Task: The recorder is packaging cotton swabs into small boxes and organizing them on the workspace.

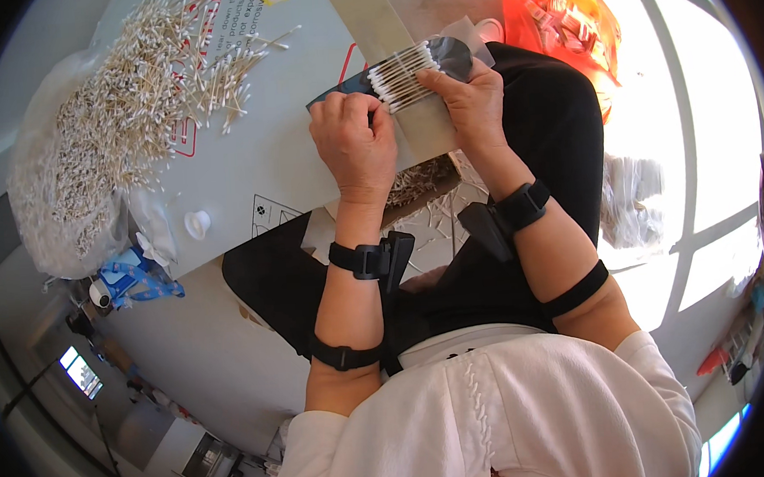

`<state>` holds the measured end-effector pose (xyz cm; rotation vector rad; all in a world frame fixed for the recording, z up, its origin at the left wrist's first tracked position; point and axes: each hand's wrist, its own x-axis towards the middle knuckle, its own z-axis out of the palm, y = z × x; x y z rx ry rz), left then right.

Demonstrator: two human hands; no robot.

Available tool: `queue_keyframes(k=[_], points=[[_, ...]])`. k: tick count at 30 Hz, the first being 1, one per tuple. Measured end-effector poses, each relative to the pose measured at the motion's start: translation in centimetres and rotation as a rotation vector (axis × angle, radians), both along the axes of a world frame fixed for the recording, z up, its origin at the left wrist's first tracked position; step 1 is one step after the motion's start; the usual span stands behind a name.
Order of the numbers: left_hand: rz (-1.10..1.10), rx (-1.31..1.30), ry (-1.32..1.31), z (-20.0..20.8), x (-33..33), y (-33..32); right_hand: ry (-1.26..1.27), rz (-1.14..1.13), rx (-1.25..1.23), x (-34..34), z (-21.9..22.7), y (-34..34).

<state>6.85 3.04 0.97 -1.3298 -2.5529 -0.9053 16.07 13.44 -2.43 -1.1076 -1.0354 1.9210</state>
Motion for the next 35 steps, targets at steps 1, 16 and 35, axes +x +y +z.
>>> queue_keyframes(k=[1, 16, 35], points=[[-0.002, -0.003, -0.010, 0.1, 0.0, 0.0, 0.001, 0.003, 0.000, 0.1, -0.1, 0.0], [0.153, 0.094, -0.079, 0.3, -4.0, -3.1, 0.058, -0.020, -0.035, 0.3, 1.0, 0.1], [0.463, -0.127, -0.253, 0.1, -15.9, -9.1, 0.003, -0.094, -0.178, 0.9, 0.1, 0.7]])
